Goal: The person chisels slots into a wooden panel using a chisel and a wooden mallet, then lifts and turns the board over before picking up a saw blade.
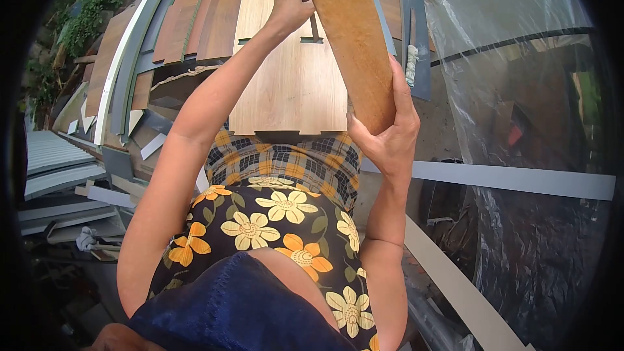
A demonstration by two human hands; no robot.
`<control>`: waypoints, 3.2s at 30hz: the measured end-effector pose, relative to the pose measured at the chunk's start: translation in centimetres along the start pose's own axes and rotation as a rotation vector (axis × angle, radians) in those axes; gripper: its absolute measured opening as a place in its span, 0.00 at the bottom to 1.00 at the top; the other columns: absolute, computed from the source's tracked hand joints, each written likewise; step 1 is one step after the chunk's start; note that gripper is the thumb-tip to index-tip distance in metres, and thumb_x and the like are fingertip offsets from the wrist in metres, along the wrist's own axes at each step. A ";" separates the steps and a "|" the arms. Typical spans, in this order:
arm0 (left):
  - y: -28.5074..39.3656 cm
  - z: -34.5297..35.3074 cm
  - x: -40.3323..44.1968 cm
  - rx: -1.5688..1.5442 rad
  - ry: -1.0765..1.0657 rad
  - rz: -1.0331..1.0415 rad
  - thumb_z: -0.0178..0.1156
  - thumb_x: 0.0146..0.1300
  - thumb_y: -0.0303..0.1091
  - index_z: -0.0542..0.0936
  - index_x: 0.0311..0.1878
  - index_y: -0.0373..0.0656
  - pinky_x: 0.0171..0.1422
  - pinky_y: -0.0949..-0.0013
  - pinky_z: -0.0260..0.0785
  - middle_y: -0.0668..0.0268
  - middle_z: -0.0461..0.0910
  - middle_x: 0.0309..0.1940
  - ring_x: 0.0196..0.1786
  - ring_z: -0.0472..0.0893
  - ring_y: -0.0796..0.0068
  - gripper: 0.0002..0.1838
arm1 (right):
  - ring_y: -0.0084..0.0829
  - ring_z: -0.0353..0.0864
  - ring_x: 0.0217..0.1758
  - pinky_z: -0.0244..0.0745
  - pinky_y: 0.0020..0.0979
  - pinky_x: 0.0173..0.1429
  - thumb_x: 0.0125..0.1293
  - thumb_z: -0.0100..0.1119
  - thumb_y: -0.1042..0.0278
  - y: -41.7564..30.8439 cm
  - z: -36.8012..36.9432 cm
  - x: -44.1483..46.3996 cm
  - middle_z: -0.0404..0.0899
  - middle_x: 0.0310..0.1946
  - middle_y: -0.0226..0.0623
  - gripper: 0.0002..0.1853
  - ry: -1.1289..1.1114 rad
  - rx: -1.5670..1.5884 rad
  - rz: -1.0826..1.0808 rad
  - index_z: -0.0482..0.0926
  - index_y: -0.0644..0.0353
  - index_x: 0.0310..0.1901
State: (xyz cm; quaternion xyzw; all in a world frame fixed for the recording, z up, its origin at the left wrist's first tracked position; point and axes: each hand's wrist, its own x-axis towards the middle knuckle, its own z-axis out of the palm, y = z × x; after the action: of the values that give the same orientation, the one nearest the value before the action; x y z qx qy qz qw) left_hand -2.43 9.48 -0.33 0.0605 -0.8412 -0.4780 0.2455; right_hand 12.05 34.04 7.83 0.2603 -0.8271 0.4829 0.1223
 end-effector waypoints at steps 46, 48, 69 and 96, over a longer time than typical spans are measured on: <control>0.7 -0.3 -0.4 -0.056 -0.570 0.243 0.70 0.57 0.36 0.78 0.41 0.38 0.46 0.64 0.74 0.59 0.84 0.34 0.38 0.82 0.63 0.15 | 0.40 0.79 0.60 0.72 0.38 0.65 0.42 0.66 0.74 0.7 0.8 -0.5 0.75 0.60 0.47 0.47 -0.020 0.045 0.029 0.63 0.57 0.71; 0.4 -0.3 -0.3 -0.070 -0.551 0.245 0.69 0.58 0.35 0.78 0.41 0.38 0.45 0.63 0.74 0.59 0.84 0.34 0.38 0.82 0.63 0.14 | 0.39 0.78 0.60 0.72 0.38 0.64 0.42 0.66 0.74 0.7 0.7 -0.5 0.75 0.60 0.47 0.47 -0.036 0.052 0.049 0.63 0.58 0.70; 1.3 -2.9 -1.7 -0.148 -0.526 0.172 0.67 0.61 0.30 0.73 0.39 0.42 0.43 0.67 0.72 0.67 0.77 0.29 0.35 0.76 0.74 0.11 | 0.39 0.76 0.61 0.69 0.38 0.66 0.40 0.66 0.71 1.0 0.9 -0.9 0.73 0.62 0.47 0.49 -0.078 0.047 0.089 0.61 0.57 0.72; 2.8 -3.0 -2.2 0.041 -0.583 0.199 0.63 0.65 0.31 0.77 0.48 0.42 0.48 0.62 0.77 0.61 0.83 0.37 0.38 0.82 0.68 0.10 | 0.40 0.80 0.59 0.72 0.38 0.64 0.42 0.64 0.73 0.1 0.5 -0.8 0.77 0.58 0.50 0.46 -0.107 0.020 0.192 0.65 0.58 0.70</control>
State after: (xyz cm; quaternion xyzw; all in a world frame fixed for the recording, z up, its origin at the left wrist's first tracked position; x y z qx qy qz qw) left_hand 1.27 9.38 2.49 -0.1570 -0.8873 -0.4319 0.0385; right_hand 12.72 33.88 7.14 0.2068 -0.8486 0.4861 0.0285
